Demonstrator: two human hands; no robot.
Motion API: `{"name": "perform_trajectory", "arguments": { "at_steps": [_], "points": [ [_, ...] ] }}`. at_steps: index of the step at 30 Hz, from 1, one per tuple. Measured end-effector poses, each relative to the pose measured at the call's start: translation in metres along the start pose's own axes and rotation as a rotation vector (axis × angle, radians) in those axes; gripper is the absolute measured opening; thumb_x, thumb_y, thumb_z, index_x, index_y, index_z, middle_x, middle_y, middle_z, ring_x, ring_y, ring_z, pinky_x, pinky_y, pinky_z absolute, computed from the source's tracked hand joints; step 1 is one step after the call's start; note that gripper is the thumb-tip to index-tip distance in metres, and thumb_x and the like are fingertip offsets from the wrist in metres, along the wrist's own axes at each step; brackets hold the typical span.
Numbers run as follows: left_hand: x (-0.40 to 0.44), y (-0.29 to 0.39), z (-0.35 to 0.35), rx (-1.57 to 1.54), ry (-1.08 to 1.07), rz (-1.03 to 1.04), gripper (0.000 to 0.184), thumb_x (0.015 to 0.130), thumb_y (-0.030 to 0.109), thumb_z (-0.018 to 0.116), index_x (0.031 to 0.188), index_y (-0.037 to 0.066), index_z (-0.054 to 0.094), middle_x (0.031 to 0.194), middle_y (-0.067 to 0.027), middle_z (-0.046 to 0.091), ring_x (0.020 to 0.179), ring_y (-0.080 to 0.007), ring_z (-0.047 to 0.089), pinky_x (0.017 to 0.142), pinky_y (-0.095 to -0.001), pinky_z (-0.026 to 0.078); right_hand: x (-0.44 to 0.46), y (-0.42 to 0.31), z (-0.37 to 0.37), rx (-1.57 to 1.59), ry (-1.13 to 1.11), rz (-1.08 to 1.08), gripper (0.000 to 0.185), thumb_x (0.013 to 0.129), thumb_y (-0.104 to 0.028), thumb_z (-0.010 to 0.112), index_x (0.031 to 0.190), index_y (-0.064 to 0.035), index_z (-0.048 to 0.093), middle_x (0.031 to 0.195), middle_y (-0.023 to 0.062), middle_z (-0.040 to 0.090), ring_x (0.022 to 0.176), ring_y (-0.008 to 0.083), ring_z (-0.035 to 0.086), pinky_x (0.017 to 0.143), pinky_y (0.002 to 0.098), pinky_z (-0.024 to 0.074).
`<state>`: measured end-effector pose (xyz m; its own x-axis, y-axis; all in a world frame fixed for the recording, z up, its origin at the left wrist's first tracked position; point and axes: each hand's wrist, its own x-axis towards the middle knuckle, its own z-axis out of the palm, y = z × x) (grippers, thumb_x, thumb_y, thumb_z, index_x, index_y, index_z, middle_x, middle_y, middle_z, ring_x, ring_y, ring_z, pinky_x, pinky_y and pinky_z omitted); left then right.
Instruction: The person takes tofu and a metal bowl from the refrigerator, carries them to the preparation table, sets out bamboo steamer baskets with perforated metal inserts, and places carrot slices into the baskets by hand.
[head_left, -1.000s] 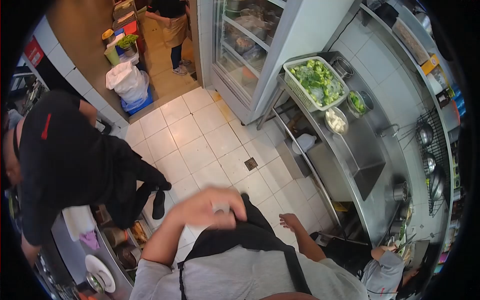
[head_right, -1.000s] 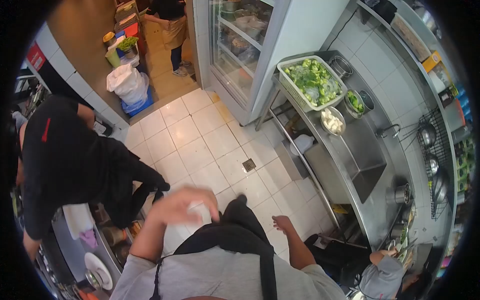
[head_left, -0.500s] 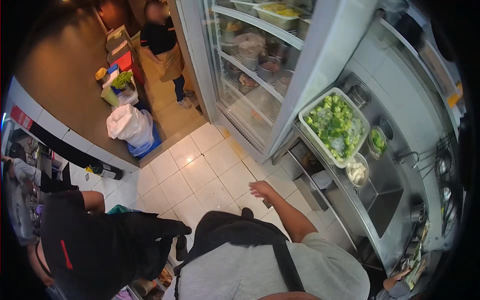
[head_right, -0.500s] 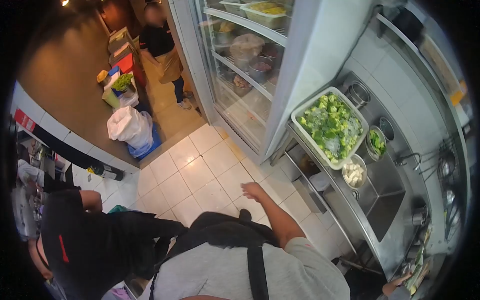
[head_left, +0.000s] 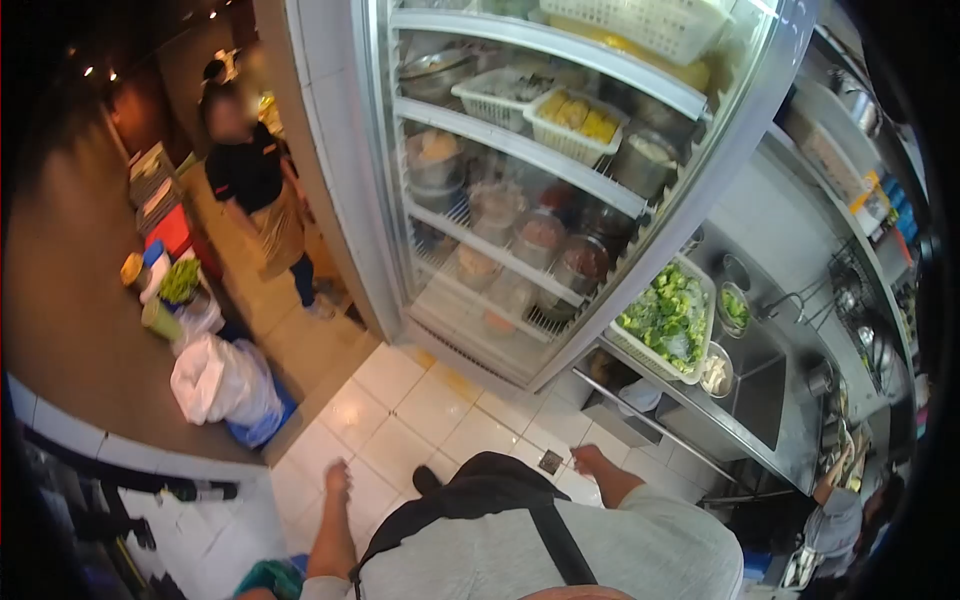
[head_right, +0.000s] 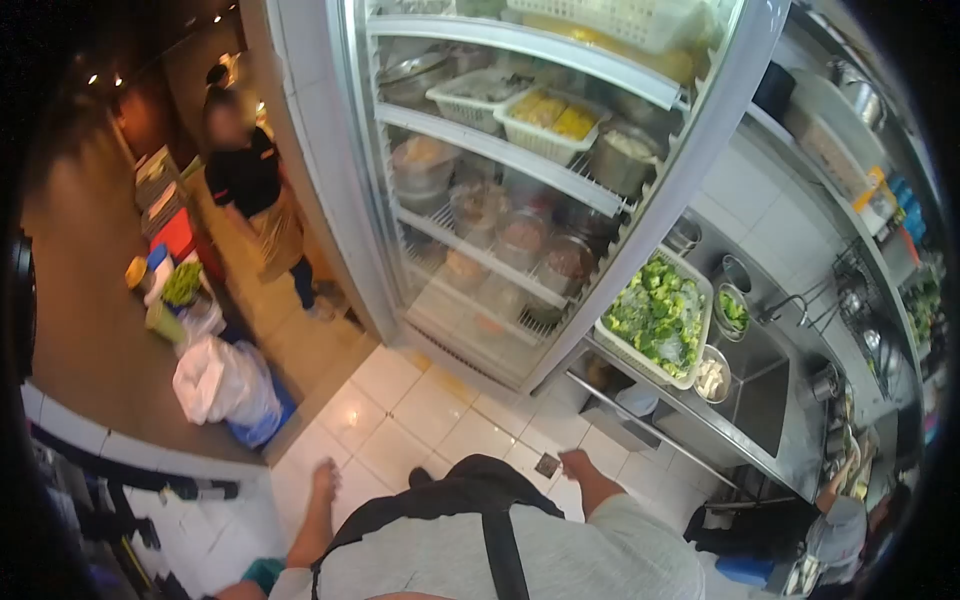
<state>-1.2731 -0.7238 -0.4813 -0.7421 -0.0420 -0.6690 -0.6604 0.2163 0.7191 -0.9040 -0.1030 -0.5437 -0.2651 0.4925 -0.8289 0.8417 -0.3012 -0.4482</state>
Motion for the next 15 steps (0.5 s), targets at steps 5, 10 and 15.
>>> {"name": "perform_trajectory", "arguments": {
  "at_steps": [5, 10, 15],
  "points": [
    [0.116, 0.266, 0.024, -0.321, -0.27, 0.485, 0.032, 0.105, 0.039, 0.06, 0.124, 0.013, 0.065, 0.114, -0.002, 0.071, 0.094, -0.0161, 0.066, 0.084, -0.0323, 0.051, -0.067, -0.004, 0.039, 0.058, 0.061, 0.208, 0.034, 0.093, -0.04, 0.072, 0.094, -0.0065, 0.068, 0.09, 0.0128, 0.07, 0.072, 0.0293, 0.07, 0.062, 0.0455, 0.0556],
    [0.082, 0.392, 0.091, -0.293, -0.415, 0.512, 0.026, 0.107, 0.032, 0.058, 0.123, 0.012, 0.065, 0.113, -0.0011, 0.071, 0.093, -0.0143, 0.067, 0.081, -0.0284, 0.052, -0.052, -0.026, 0.106, 0.132, -0.081, 0.277, 0.044, 0.093, -0.045, 0.072, 0.115, -0.0067, 0.071, 0.119, 0.017, 0.07, 0.096, 0.0331, 0.073, 0.086, 0.0512, 0.0566],
    [0.11, 0.413, 0.155, -0.103, -0.613, 0.271, 0.02, 0.108, 0.027, 0.057, 0.12, 0.014, 0.065, 0.108, -0.0017, 0.071, 0.091, -0.0154, 0.071, 0.077, -0.0309, 0.055, 0.015, -0.111, 0.154, 0.145, -0.074, 0.149, 0.051, 0.095, -0.048, 0.072, 0.119, -0.0027, 0.069, 0.116, 0.0147, 0.072, 0.096, 0.0311, 0.075, 0.082, 0.0483, 0.0602]
  ]
}}
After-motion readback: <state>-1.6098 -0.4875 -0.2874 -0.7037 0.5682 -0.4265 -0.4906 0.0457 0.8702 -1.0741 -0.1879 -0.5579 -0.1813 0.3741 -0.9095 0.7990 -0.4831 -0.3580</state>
